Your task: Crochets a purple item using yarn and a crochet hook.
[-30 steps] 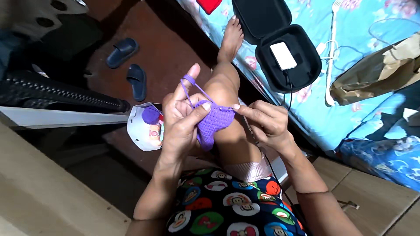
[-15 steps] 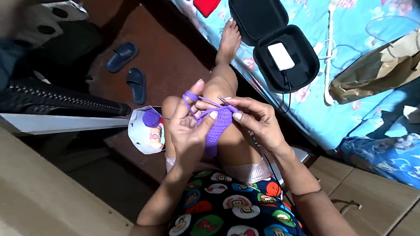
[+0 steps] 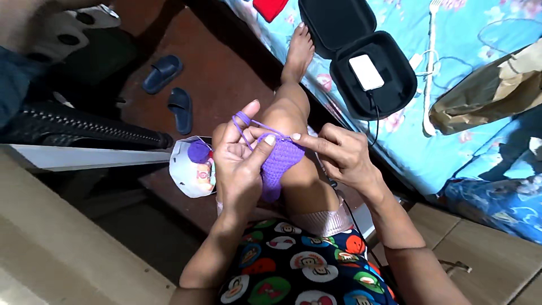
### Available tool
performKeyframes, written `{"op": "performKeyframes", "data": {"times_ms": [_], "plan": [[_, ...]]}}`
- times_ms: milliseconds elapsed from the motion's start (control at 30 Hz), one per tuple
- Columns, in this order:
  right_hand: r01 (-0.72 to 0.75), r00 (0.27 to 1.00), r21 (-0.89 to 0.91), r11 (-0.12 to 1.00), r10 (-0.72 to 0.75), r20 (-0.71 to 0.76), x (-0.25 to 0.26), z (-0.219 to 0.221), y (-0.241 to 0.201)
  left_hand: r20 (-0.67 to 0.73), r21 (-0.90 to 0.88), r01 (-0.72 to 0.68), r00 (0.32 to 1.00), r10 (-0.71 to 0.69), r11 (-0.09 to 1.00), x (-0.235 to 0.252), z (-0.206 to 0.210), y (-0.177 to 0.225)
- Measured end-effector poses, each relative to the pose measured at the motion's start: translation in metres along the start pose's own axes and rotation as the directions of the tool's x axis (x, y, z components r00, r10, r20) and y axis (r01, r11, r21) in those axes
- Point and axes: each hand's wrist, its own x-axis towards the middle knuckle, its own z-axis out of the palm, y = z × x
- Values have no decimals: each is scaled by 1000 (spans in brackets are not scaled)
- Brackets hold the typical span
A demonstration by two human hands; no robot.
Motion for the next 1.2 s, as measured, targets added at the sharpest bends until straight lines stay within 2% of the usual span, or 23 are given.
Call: {"op": "performKeyframes", "data": {"times_ms": [133, 233, 333, 433, 500, 633, 700, 767, 833, 933, 1200], "plan": [[7, 1000, -22, 1000, -7, -1, -2, 1, 0, 6, -12, 6, 1000, -6, 1000, 0, -1, 0], [-96, 995, 220, 971, 100, -8, -5, 6, 0, 35, 1, -13, 999, 13, 1000, -1, -3, 1], [-273, 956, 516, 812, 287, 56, -1, 9, -11, 63, 82, -69, 996, 64, 994, -2, -4, 3], [-404, 899, 654, 640, 408, 158, 6, 9, -21, 60, 169, -124, 992, 115, 978, -3, -1, 5], [-428, 883, 697, 575, 430, 187, 10, 8, -24, 52, 217, -159, 987, 151, 963, -5, 2, 6], [-415, 886, 746, 521, 418, 201, 16, 4, -29, 74, 376, -270, 962, 262, 887, -7, 6, 5], [-441, 871, 726, 527, 447, 205, 16, 0, -31, 82, 393, -280, 959, 270, 876, -7, 6, 6], [-421, 883, 716, 556, 432, 184, 13, 0, -26, 77, 265, -196, 980, 182, 944, -5, 4, 12], [-359, 918, 686, 633, 374, 136, 10, 3, -17, 79, 88, -66, 995, 59, 994, -2, 2, 14], [-262, 961, 592, 762, 263, 86, 4, 7, -5, 102, -80, 60, 993, -51, 995, 2, -1, 12], [-60, 998, 229, 972, 56, 23, -3, 0, 7, 100, -118, 76, 993, -64, 990, 4, -1, 8]]}}
